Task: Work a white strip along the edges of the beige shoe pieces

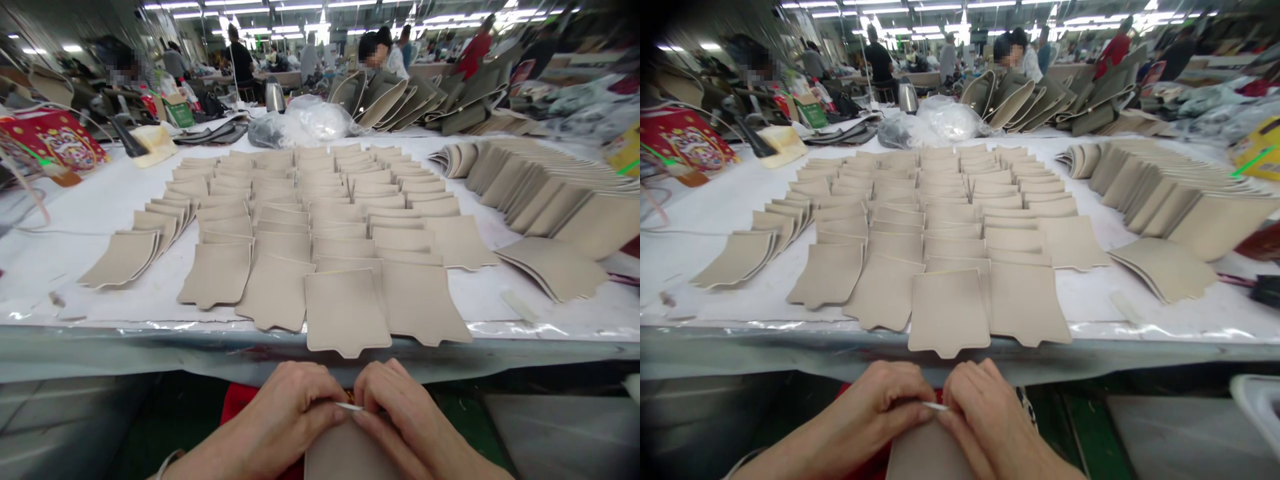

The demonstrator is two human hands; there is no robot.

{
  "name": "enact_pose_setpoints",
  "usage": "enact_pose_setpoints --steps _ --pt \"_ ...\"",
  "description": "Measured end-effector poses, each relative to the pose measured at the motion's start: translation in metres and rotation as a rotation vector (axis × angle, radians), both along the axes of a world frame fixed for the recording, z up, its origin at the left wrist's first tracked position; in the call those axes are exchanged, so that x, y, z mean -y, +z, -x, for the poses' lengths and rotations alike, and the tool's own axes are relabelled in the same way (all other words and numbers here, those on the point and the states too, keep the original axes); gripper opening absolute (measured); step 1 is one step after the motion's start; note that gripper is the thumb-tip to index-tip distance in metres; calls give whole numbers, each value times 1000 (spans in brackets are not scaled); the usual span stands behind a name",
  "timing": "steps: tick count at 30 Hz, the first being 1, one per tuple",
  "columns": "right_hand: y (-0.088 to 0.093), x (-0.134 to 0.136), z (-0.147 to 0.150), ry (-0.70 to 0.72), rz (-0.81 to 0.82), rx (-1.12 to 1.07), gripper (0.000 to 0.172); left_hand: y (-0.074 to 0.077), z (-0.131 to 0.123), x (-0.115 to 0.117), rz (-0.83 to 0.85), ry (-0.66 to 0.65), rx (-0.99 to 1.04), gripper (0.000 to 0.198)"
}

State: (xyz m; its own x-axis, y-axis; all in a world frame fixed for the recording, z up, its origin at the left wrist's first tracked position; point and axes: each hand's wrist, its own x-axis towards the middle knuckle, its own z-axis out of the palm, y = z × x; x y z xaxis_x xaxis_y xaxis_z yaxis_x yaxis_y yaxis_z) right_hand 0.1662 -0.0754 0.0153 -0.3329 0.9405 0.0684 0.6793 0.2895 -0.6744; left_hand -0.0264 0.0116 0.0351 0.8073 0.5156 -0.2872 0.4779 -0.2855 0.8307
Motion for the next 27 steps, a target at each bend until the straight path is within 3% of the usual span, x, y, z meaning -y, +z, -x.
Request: enact_pose_setpoints --steps 4,9,17,22,27 --pt "4 3 -4 -72 33 -59 18 -3 -3 2 -56 -50 67 18" --pt "10 3 -11 -32 151 -9 17 -3 -1 2 -93 -102 78 21" --pt "5 8 -24 -100 133 -66 13 -16 6 2 -174 -105 79 25" --pt "-1 7 -23 -95 98 -155 13 -23 -10 11 -325 -116 87 17" --pt "4 13 -36 -98 146 -175 15 -26 -20 15 -304 -141 189 33"
